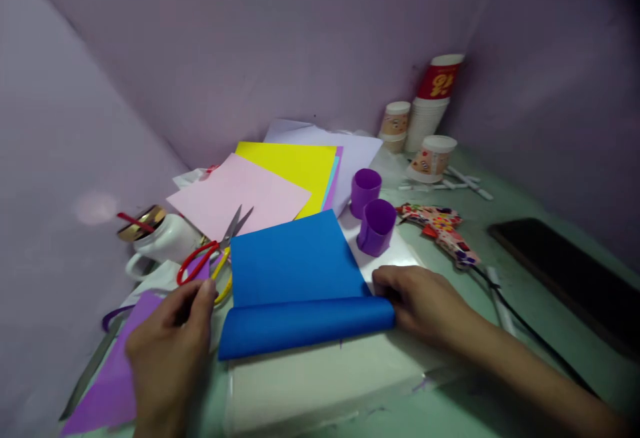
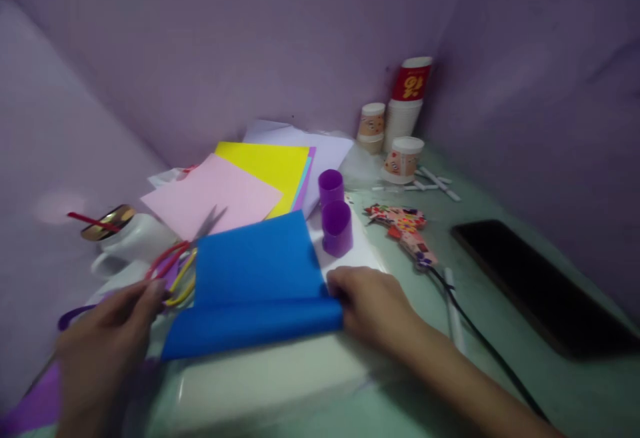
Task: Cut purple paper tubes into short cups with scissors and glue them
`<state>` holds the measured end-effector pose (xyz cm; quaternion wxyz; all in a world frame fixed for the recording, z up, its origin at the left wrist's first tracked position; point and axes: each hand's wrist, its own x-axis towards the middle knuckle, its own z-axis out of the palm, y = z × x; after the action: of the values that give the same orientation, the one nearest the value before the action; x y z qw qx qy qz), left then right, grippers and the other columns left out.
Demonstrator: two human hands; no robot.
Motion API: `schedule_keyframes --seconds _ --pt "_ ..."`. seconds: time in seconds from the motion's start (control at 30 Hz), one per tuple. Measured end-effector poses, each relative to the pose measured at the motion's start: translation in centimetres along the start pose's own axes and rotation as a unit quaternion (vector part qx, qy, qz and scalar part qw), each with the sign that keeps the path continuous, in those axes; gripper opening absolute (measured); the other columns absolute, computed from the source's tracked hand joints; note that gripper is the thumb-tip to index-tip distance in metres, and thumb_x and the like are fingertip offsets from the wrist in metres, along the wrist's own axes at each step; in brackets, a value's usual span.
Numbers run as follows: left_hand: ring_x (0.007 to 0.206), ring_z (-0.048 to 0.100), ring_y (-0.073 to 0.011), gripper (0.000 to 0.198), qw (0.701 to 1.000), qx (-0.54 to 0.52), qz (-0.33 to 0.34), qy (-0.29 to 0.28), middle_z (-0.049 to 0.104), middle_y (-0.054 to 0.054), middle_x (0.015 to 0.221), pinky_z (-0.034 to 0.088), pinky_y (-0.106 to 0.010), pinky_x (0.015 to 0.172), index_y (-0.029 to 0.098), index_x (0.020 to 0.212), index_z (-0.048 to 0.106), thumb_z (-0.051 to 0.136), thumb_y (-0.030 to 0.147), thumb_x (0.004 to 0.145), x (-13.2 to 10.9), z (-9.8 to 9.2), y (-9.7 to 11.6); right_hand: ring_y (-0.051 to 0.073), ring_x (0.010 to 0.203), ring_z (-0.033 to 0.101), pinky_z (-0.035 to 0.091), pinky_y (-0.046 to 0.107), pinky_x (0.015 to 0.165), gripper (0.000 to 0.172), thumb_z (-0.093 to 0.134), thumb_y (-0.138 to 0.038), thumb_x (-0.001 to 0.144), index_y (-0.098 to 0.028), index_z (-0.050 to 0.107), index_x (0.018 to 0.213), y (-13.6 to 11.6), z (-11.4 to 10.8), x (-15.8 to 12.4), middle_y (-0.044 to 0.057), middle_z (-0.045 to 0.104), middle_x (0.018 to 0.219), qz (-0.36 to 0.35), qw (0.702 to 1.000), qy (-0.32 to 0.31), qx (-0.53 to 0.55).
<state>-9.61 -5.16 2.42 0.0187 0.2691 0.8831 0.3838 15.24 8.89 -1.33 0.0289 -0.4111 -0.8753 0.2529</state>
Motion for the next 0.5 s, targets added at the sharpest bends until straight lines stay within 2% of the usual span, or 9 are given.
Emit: schedule_keyframes --seconds 0.03,0.07,0.1,0.13,0.17,0.2,0.27,0.37,0.5 --pt "0.079 0.065 -0.0233 0.023 0.988 0.025 0.148 0.032 0.071 -0.003 0.080 0.047 -0.038 0.078 0.021 0.085 0.069 0.061 0.041 0.079 -0.9 0.3 0.4 0.017 0.064 0.053 0.027 0.025 0.057 0.011 0.051 -0.013 0.063 -0.021 0.057 0.066 0.0 0.0 0.0 0.001 0.062 0.067 -0.004 1.000 0.005 0.006" --pt "0.085 0.066 -0.0217 0.017 0.950 0.023 0.312 0.014 0.072 -0.004 0.089 0.047 -0.036 0.082 0.021 0.091 0.068 0.059 0.033 0.083 -1.9 0.9 0.8 0.017 0.065 0.053 0.027 0.025 0.057 0.011 0.051 -0.013 0.063 -0.021 0.058 0.066 0.0 -0.1 0.0 0.001 0.062 0.067 -0.008 1.000 0.010 0.012" --pt "0.090 0.066 -0.0209 0.014 0.889 0.035 0.457 -0.008 0.073 -0.005 0.096 0.046 -0.035 0.085 0.021 0.095 0.067 0.059 0.024 0.084 -2.9 1.7 1.2 0.017 0.065 0.053 0.027 0.025 0.057 0.011 0.051 -0.013 0.063 -0.021 0.058 0.066 0.0 -0.1 0.0 0.001 0.063 0.067 -0.012 1.000 0.014 0.017" --pt "0.096 0.064 -0.0231 0.018 0.827 0.056 0.558 -0.040 0.072 -0.008 0.104 0.045 -0.038 0.087 0.019 0.101 0.066 0.057 0.022 0.085 -3.8 2.7 1.5 0.017 0.064 0.053 0.026 0.025 0.057 0.011 0.052 -0.014 0.063 -0.021 0.058 0.066 0.0 -0.1 -0.1 0.001 0.064 0.067 -0.015 0.999 0.018 0.022" --pt "0.100 0.063 -0.0266 0.022 0.792 0.088 0.600 -0.067 0.071 -0.010 0.111 0.044 -0.042 0.089 0.018 0.105 0.064 0.053 0.021 0.086 -4.5 3.7 1.7 0.017 0.064 0.053 0.025 0.025 0.056 0.010 0.052 -0.015 0.063 -0.022 0.058 0.066 0.0 -0.2 0.0 0.001 0.064 0.067 -0.015 0.999 0.020 0.025" --pt "0.102 0.063 -0.0289 0.028 0.755 0.140 0.632 -0.103 0.069 -0.010 0.118 0.043 -0.044 0.087 0.018 0.113 0.062 0.050 0.023 0.088 -5.2 4.8 1.9 0.017 0.064 0.054 0.025 0.025 0.056 0.010 0.052 -0.015 0.063 -0.022 0.059 0.066 0.0 -0.2 0.0 0.001 0.065 0.068 -0.015 0.999 0.021 0.027" --pt "0.102 0.063 -0.0305 0.034 0.732 0.195 0.644 -0.111 0.068 -0.007 0.120 0.041 -0.046 0.085 0.020 0.120 0.059 0.045 0.024 0.090 -5.9 6.4 2.1 0.017 0.064 0.055 0.024 0.025 0.055 0.009 0.053 -0.017 0.064 -0.022 0.060 0.067 0.0 -0.3 0.0 0.001 0.067 0.070 -0.015 0.999 0.019 0.031" --pt "0.094 0.065 -0.0273 0.037 0.706 0.212 0.667 -0.108 0.071 -0.006 0.116 0.040 -0.043 0.082 0.019 0.124 0.057 0.045 0.024 0.089 -6.0 7.4 2.0 0.017 0.064 0.056 0.024 0.025 0.054 0.009 0.055 -0.019 0.064 -0.022 0.062 0.069 0.0 -0.4 0.1 0.001 0.068 0.070 -0.007 0.999 0.008 0.037" --pt "0.095 0.065 -0.0258 0.036 0.738 0.203 0.634 -0.116 0.072 -0.006 0.112 0.040 -0.042 0.084 0.021 0.123 0.058 0.044 0.022 0.090 -6.0 7.1 1.7 0.018 0.064 0.059 0.025 0.025 0.053 0.026 0.058 -0.021 0.064 -0.025 0.067 0.089 0.1 -0.4 0.4 0.001 0.069 0.072 0.030 0.999 0.006 0.045"
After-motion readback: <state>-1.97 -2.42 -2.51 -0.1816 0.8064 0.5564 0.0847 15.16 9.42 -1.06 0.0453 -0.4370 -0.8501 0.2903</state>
